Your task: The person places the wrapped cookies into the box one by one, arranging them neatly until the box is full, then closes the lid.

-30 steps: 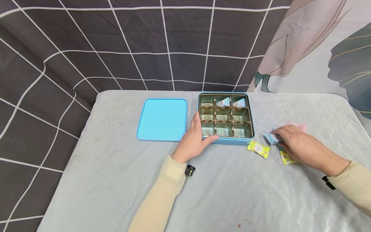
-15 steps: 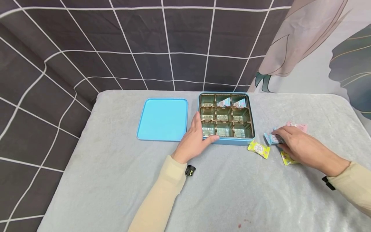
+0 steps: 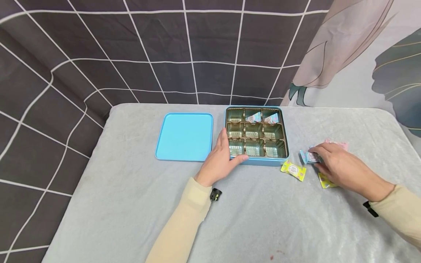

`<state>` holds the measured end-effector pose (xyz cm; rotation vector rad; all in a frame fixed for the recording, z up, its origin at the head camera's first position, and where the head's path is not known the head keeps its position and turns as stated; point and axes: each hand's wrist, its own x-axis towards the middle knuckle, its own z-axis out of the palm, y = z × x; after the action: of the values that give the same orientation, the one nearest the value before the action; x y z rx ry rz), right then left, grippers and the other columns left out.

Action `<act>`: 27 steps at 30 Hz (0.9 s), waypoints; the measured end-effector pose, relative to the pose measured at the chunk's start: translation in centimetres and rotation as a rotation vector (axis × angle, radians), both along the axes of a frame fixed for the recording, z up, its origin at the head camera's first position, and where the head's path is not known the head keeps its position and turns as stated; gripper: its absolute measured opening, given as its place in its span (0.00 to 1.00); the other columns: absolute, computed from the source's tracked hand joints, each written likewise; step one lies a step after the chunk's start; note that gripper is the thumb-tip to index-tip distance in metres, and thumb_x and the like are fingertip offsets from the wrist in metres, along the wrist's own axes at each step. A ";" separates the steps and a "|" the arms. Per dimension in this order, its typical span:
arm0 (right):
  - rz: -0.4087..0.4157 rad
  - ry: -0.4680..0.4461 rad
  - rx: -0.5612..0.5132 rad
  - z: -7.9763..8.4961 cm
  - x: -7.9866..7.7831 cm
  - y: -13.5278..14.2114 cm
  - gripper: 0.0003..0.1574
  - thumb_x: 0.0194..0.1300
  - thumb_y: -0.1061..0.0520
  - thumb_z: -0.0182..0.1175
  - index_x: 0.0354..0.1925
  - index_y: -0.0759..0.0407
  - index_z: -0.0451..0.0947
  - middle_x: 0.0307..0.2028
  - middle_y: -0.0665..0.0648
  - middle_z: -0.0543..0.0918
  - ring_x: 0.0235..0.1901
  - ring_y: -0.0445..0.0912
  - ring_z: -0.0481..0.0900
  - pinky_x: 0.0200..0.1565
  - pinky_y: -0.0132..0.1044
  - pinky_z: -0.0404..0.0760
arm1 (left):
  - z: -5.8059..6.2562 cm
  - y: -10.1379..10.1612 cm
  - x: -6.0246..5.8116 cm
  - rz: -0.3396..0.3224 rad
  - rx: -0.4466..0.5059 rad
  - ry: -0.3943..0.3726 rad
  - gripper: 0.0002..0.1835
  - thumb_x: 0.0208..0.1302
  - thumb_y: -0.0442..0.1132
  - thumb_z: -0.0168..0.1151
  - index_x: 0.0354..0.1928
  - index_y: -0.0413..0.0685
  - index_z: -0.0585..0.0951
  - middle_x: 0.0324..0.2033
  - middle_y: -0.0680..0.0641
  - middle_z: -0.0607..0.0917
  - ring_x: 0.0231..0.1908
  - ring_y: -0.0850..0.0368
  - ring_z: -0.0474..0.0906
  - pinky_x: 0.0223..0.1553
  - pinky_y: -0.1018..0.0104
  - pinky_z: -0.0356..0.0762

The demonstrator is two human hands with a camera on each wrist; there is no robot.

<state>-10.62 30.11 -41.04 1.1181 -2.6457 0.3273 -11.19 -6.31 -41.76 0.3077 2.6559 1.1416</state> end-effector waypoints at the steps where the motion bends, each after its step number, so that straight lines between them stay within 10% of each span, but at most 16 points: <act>1: -0.006 -0.003 0.003 0.0 0.0 0.0 0.23 0.50 0.64 0.70 0.45 0.72 0.77 0.39 0.65 0.81 0.42 0.60 0.79 0.50 0.52 0.74 | 0.0 0.0 0.0 0.000 -0.001 0.003 0.60 0.67 0.65 0.60 0.79 0.44 0.31 0.80 0.43 0.33 0.78 0.50 0.35 0.74 0.50 0.49; 27: -0.126 0.002 -0.064 0.5 0.0 -1.0 0.31 0.42 0.68 0.73 0.49 0.73 0.77 0.42 0.68 0.82 0.43 0.63 0.79 0.46 0.56 0.74 | 0.1 0.0 0.0 0.001 -0.014 0.000 0.60 0.67 0.65 0.59 0.79 0.45 0.31 0.80 0.43 0.34 0.78 0.50 0.36 0.74 0.50 0.50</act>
<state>-10.65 29.08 -40.54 0.9265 -2.6685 0.3826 -11.15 -6.27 -41.65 0.3048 2.6633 1.1229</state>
